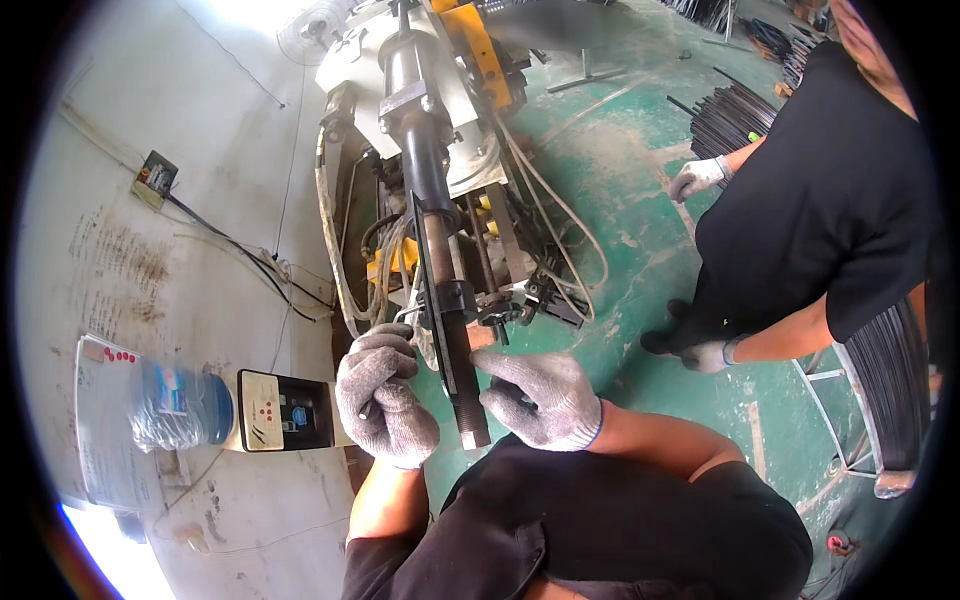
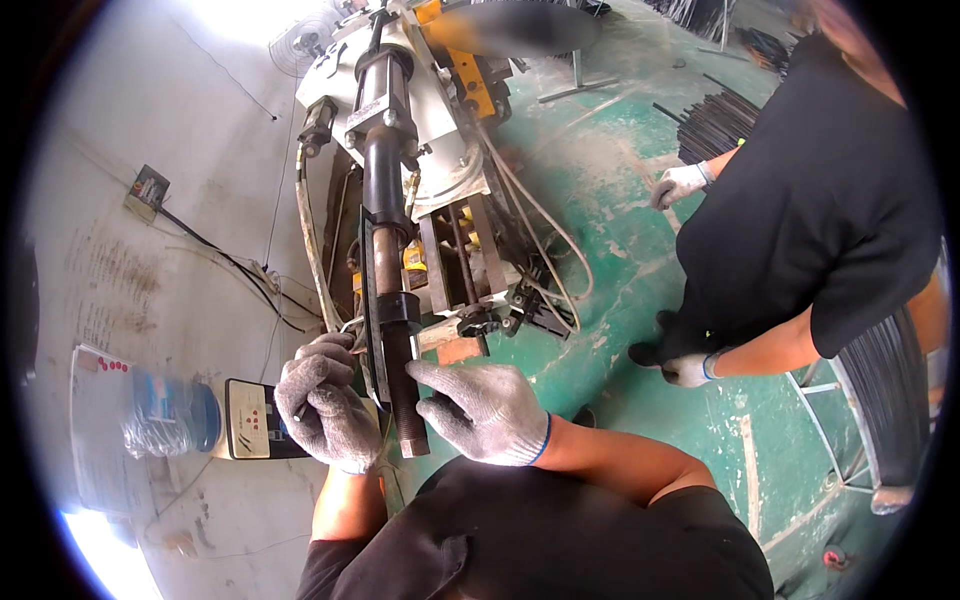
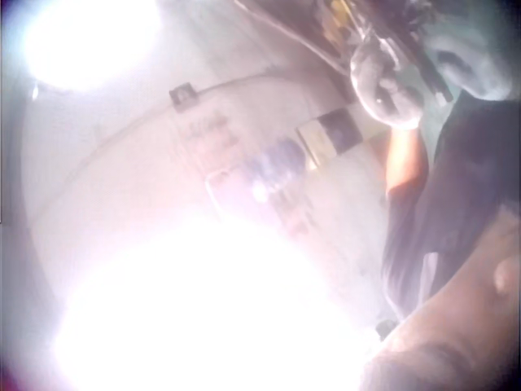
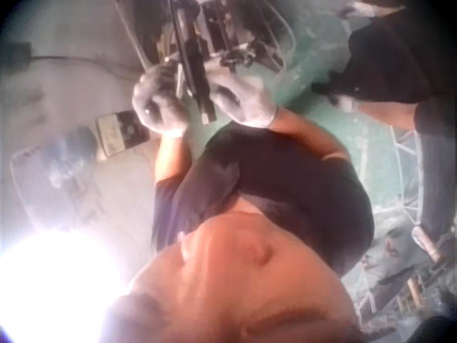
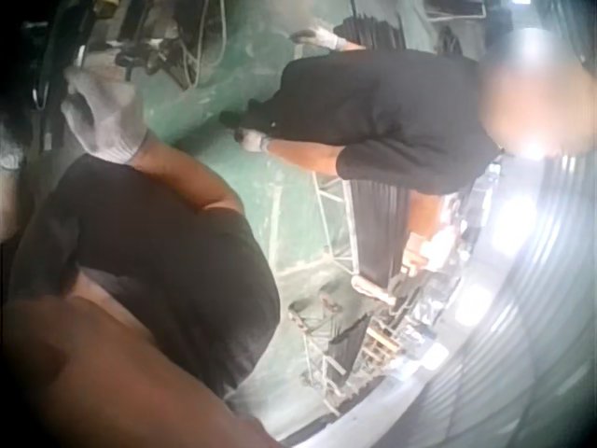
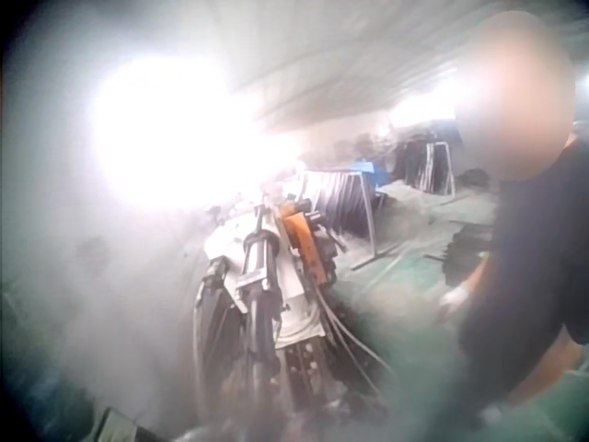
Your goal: The person operates a metal cutting machine to cut long metal rods into shorter segments. They load the rods into the machine, activate the cutting mechanism, and then remove the cut pieces to stack them on a nearby rack. The person also adjusts the machine's clamping mechanism and moves a wooden board with a coworker.
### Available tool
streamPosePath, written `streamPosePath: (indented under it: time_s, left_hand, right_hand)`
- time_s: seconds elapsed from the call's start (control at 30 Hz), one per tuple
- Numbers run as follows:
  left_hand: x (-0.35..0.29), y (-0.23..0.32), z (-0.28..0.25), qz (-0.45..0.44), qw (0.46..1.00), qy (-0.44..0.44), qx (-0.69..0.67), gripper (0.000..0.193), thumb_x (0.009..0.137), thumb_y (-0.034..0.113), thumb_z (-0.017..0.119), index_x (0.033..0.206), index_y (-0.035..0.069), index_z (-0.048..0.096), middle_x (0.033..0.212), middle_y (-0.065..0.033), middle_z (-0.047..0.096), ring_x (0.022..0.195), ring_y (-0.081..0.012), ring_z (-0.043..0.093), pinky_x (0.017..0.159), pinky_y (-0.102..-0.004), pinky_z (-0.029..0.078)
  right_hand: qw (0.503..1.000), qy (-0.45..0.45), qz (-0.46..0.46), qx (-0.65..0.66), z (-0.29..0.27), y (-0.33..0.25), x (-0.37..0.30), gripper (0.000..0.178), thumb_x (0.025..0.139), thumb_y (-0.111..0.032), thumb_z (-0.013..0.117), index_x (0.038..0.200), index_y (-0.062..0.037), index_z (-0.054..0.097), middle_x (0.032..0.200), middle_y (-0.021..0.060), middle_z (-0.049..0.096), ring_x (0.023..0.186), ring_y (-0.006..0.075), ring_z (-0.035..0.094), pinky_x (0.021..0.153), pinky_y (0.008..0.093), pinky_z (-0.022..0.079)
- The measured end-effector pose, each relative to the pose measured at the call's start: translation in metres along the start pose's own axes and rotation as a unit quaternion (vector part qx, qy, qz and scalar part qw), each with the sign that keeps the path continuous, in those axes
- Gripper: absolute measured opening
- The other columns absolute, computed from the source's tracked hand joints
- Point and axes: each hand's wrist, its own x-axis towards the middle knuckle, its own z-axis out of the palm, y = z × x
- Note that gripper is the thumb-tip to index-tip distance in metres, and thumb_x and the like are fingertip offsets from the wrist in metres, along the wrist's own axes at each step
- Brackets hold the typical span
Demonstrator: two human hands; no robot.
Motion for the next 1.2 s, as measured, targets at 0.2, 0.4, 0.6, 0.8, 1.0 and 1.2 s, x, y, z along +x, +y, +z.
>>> streamPosePath:
  time_s: [0.2, 0.4, 0.6, 0.8, 1.0, 1.2]
  left_hand:
    - [-0.003, 0.006, 0.002, -0.016, 1.0, 0.009, 0.012, 0.037, 0.11, 0.037, 0.061, 0.11, 0.0, 0.057, 0.09, -0.0124, 0.057, 0.084, -0.0278, 0.062, 0.095, -0.0587, 0.056]
    - [-0.004, 0.009, 0.007, -0.017, 1.0, 0.024, 0.009, 0.034, 0.11, 0.033, 0.062, 0.109, 0.0, 0.056, 0.091, -0.0125, 0.057, 0.086, -0.0283, 0.063, 0.098, -0.0595, 0.055]
    - [-0.002, 0.015, 0.01, -0.027, 0.999, 0.023, 0.024, 0.029, 0.109, 0.029, 0.062, 0.108, 0.0, 0.056, 0.093, -0.0127, 0.059, 0.087, -0.0286, 0.063, 0.099, -0.0571, 0.054]
    - [-0.001, 0.013, 0.006, -0.032, 0.999, 0.008, 0.023, 0.03, 0.109, 0.031, 0.063, 0.108, 0.001, 0.056, 0.093, -0.0125, 0.059, 0.087, -0.0287, 0.063, 0.098, -0.057, 0.054]
    - [-0.001, 0.01, 0.0, -0.024, 1.0, 0.0, 0.002, 0.035, 0.108, 0.036, 0.064, 0.107, 0.002, 0.058, 0.093, -0.0122, 0.059, 0.087, -0.0293, 0.063, 0.098, -0.0587, 0.053]
    - [0.002, 0.012, -0.003, -0.036, 0.999, -0.012, -0.001, 0.034, 0.107, 0.035, 0.065, 0.108, 0.001, 0.059, 0.094, -0.0128, 0.06, 0.09, -0.0297, 0.063, 0.1, -0.0601, 0.052]
  right_hand:
    - [1.0, -0.006, 0.009, 0.008, 0.003, 0.002, -0.004, 0.044, 0.088, -0.007, 0.081, 0.131, -0.0031, 0.07, 0.083, 0.0117, 0.073, 0.068, 0.0325, 0.07, 0.062, 0.0446, 0.054]
    - [1.0, 0.002, -0.016, 0.004, 0.003, 0.002, -0.006, 0.045, 0.087, -0.006, 0.081, 0.13, -0.0021, 0.07, 0.084, 0.0119, 0.073, 0.068, 0.0337, 0.069, 0.063, 0.0459, 0.054]
    - [1.0, 0.001, -0.011, 0.003, 0.001, -0.001, -0.005, 0.044, 0.087, -0.005, 0.081, 0.129, -0.002, 0.07, 0.084, 0.0118, 0.073, 0.069, 0.0341, 0.07, 0.063, 0.0459, 0.054]
    - [1.0, 0.001, -0.018, 0.003, 0.003, 0.001, -0.003, 0.043, 0.087, -0.005, 0.08, 0.129, -0.0018, 0.07, 0.085, 0.0129, 0.073, 0.069, 0.0346, 0.07, 0.063, 0.0458, 0.054]
    - [1.0, -0.005, -0.005, 0.014, 0.004, 0.0, -0.001, 0.04, 0.086, -0.004, 0.081, 0.125, -0.0021, 0.072, 0.087, 0.0147, 0.074, 0.072, 0.0355, 0.071, 0.065, 0.0454, 0.055]
    - [0.999, 0.014, -0.033, -0.021, 0.003, 0.002, 0.003, 0.041, 0.083, -0.007, 0.084, 0.122, -0.0036, 0.072, 0.104, 0.0153, 0.073, 0.088, 0.0365, 0.073, 0.076, 0.0448, 0.058]
